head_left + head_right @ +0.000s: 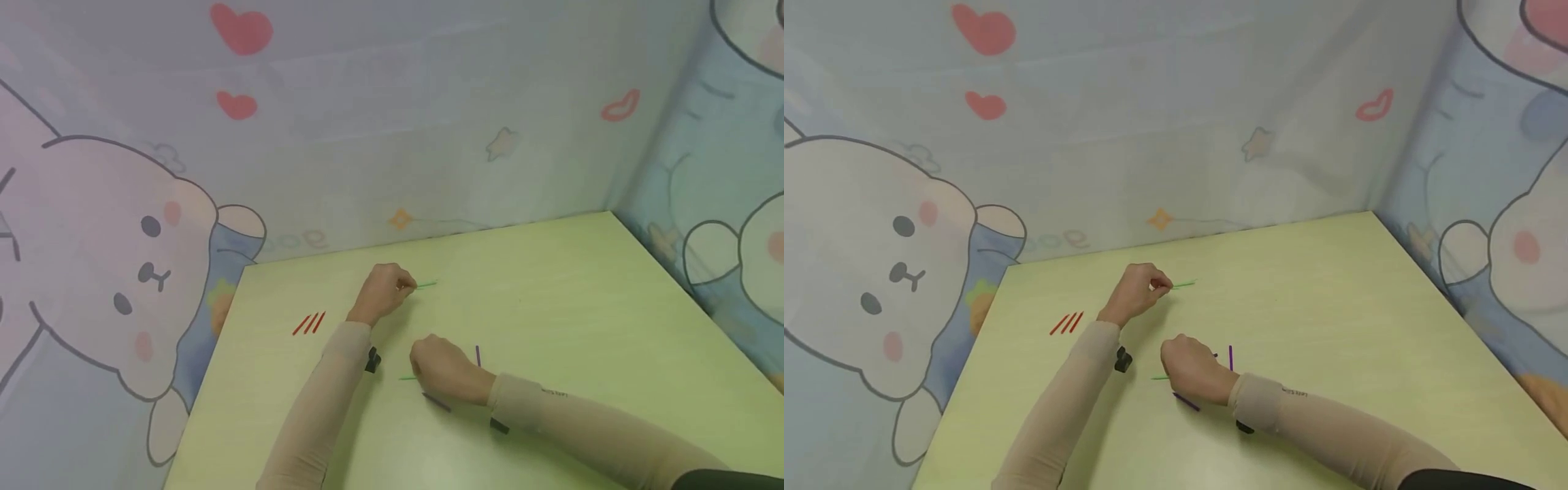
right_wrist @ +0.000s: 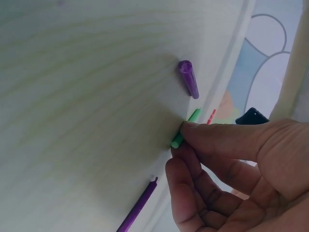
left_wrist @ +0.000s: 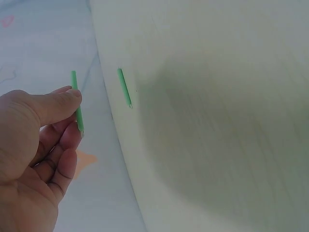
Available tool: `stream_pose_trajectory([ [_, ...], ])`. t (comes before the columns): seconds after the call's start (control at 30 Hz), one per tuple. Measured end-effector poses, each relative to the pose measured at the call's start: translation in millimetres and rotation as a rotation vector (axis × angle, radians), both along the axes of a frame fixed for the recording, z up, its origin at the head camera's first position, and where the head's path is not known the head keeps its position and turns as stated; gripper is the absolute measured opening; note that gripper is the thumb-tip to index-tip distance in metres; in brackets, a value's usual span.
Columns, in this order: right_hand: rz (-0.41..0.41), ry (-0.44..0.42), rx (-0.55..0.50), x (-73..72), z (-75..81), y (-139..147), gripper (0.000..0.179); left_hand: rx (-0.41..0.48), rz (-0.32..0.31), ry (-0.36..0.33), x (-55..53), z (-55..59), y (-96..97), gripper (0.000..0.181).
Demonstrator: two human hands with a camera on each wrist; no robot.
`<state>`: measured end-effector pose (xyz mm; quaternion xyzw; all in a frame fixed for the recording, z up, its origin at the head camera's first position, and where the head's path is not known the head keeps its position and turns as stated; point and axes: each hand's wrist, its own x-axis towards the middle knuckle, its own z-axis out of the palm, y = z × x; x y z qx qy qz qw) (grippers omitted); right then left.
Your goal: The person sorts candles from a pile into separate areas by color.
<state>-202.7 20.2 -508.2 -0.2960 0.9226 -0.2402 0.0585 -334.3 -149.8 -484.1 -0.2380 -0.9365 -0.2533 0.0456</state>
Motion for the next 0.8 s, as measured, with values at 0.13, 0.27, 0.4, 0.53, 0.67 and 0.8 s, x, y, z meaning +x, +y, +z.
stream_pose_trajectory([
  [0.13, -0.003, 0.003, -0.010, 0.0, -1.5, 0.7, 0.046, -0.007, -0.003, 0.000, -3.5, -2.0, 3.8, 0.010],
  [0.27, -0.005, 0.013, -0.013, -0.1, -2.1, 1.1, 0.050, -0.004, -0.010, 0.017, -6.9, -1.5, 7.6, 0.011],
  [0.4, 0.004, 0.012, -0.028, -0.3, -2.0, 1.2, 0.051, -0.006, -0.006, 0.033, -9.6, -0.6, 9.9, 0.011],
  [0.53, 0.016, 0.017, -0.037, 0.4, 0.2, 1.5, 0.053, -0.019, 0.001, 0.027, -11.9, -1.2, 11.2, 0.011],
  [0.67, 0.020, 0.018, -0.044, 1.2, 2.1, 1.7, 0.054, -0.038, -0.001, 0.016, -15.5, -3.3, 12.3, 0.012],
  [0.8, 0.027, 0.008, -0.052, 2.4, 1.4, 1.5, 0.052, -0.062, 0.000, 0.015, -18.7, -5.0, 12.9, 0.011],
])
